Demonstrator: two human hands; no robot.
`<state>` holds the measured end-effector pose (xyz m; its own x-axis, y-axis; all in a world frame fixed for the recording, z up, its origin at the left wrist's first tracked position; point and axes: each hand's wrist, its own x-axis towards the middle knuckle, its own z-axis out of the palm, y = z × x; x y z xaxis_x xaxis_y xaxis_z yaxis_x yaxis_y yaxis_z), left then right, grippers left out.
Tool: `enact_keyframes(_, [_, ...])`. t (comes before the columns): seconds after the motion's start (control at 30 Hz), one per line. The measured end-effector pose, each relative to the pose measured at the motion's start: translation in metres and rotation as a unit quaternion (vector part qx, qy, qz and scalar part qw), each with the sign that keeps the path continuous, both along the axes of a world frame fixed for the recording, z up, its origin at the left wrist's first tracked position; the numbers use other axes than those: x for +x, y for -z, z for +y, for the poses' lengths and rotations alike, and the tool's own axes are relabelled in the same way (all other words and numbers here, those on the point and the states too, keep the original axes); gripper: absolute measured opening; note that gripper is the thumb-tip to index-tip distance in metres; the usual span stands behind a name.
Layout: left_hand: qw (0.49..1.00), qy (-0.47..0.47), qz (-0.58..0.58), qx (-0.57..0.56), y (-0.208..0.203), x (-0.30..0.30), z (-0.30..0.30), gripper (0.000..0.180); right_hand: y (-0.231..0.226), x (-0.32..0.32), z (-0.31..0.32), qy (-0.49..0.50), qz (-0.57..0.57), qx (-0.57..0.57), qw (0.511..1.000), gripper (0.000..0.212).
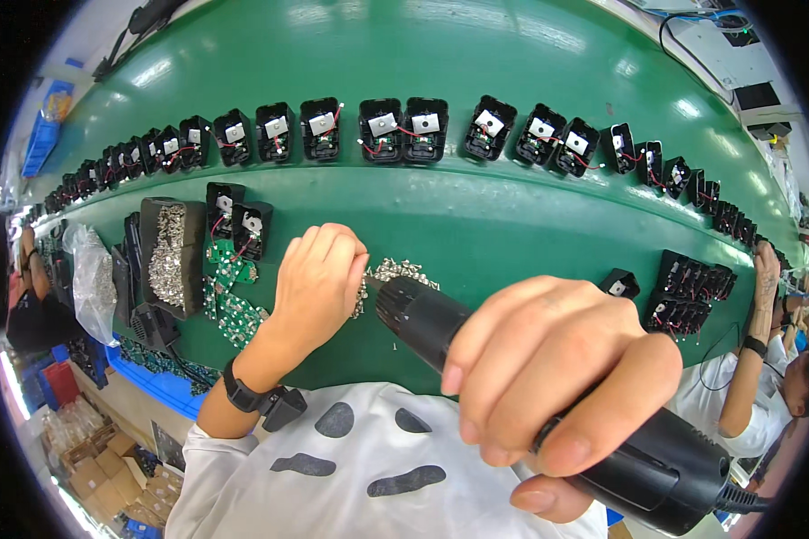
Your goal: Assembling small electronic components by driving screws into them with an electric screwdriver.
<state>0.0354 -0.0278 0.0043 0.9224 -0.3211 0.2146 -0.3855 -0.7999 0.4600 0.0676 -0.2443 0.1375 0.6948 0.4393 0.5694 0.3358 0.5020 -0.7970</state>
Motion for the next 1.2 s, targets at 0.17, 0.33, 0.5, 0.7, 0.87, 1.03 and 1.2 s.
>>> enact_keyframes(0.17, [0.855, -0.117, 0.227, -0.452, -0.021, -0.013, -0.004, 0.011, 0.005, -0.007, 0.005, 0.060, -0.007, 0.041, 0.997, 0.036])
enact_keyframes(0.33, [0.646, -0.123, 0.331, -0.677, -0.031, -0.003, -0.019, 0.020, 0.000, -0.021, 0.021, 0.157, 0.027, 0.094, 0.983, 0.037])
enact_keyframes(0.5, [0.481, -0.092, 0.436, -0.754, -0.028, -0.005, -0.019, 0.015, 0.004, -0.027, 0.025, 0.216, 0.064, 0.164, 0.960, 0.037])
enact_keyframes(0.7, [0.396, -0.085, 0.442, -0.800, -0.029, -0.009, -0.016, 0.018, 0.008, -0.016, 0.014, 0.143, 0.049, 0.096, 0.984, 0.038])
enact_keyframes(0.87, [0.422, -0.092, 0.466, -0.772, -0.029, -0.002, -0.016, 0.021, 0.010, -0.011, 0.009, 0.116, 0.029, 0.063, 0.991, 0.040])
enact_keyframes(1.03, [0.445, -0.080, 0.468, -0.759, -0.022, 0.005, -0.020, 0.027, 0.011, -0.008, 0.009, 0.126, 0.035, 0.067, 0.989, 0.039])
enact_keyframes(1.2, [0.598, -0.047, 0.475, -0.644, -0.028, 0.025, -0.018, 0.028, 0.022, 0.026, 0.009, 0.159, -0.016, 0.051, 0.986, 0.042])
